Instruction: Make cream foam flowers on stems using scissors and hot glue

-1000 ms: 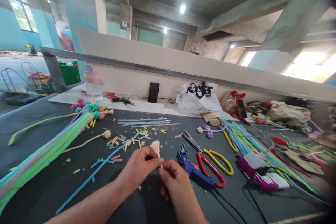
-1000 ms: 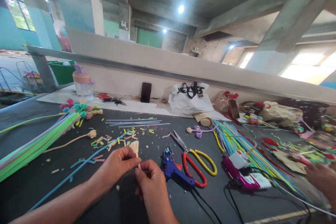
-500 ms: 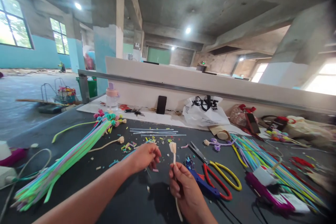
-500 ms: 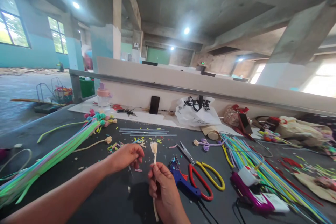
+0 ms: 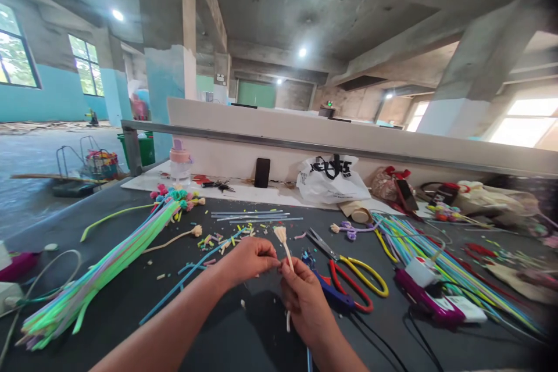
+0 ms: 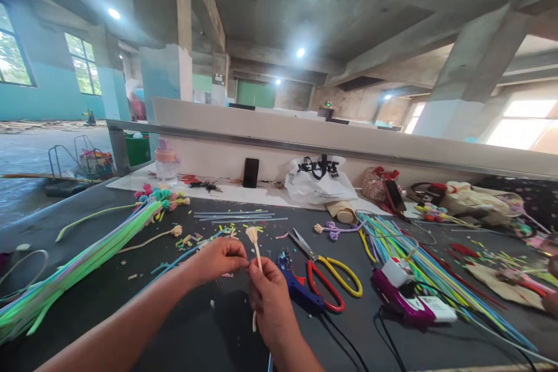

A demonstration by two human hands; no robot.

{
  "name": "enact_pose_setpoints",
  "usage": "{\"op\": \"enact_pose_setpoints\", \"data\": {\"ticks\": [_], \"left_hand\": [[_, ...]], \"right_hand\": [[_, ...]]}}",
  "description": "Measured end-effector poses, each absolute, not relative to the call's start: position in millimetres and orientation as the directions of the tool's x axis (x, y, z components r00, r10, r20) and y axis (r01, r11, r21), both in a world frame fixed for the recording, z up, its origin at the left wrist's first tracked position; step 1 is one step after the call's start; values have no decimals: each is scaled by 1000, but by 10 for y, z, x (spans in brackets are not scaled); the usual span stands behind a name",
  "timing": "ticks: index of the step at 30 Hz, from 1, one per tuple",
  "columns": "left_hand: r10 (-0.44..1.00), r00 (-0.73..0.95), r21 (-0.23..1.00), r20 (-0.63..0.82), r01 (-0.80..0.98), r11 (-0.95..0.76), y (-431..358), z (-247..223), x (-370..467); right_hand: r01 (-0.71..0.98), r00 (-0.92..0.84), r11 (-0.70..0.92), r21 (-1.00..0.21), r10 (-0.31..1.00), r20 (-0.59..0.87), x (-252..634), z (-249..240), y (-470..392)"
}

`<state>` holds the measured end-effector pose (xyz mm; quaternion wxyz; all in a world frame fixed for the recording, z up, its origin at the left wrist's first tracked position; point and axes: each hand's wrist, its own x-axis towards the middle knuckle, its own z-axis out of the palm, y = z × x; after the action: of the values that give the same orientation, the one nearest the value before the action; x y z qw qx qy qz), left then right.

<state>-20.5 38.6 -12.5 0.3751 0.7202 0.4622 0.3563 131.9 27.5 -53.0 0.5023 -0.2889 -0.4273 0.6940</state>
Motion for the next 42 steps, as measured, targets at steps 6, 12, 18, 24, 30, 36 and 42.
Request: {"op": "enact_pose_setpoints", "data": {"ticks": [6, 12, 18, 24, 30, 36, 42], "left_hand": [[911, 306, 772, 276, 494, -400, 399, -232, -200], [896, 308, 720, 319, 537, -440, 342, -320, -187], [911, 259, 752, 320, 516, -410, 313, -306, -190], [941, 199, 848, 273, 412, -333, 291, -305, -162], [976, 218, 1000, -2, -1, 2, 272, -395, -84], [913, 394, 894, -106, -364, 261, 251, -489, -53], [882, 460, 817, -105, -466, 340, 266, -465, -123]], "right_hand": [[-330, -231, -105, -938, 973, -27, 1333, -603, 330], [-214, -171, -87, -973, 984, -50, 1313, -595, 330], [-117, -146, -48, -992, 989, -30, 1278, -553, 285], [-130, -171, -21, -991, 985, 2, 1257, -569, 273], [-191, -194, -18, -981, 981, 20, 1223, -581, 256], [-309, -275, -77, -948, 961, 12, 1255, -536, 218], [-474, -372, -139, -870, 927, 55, 1352, -388, 191]]}}
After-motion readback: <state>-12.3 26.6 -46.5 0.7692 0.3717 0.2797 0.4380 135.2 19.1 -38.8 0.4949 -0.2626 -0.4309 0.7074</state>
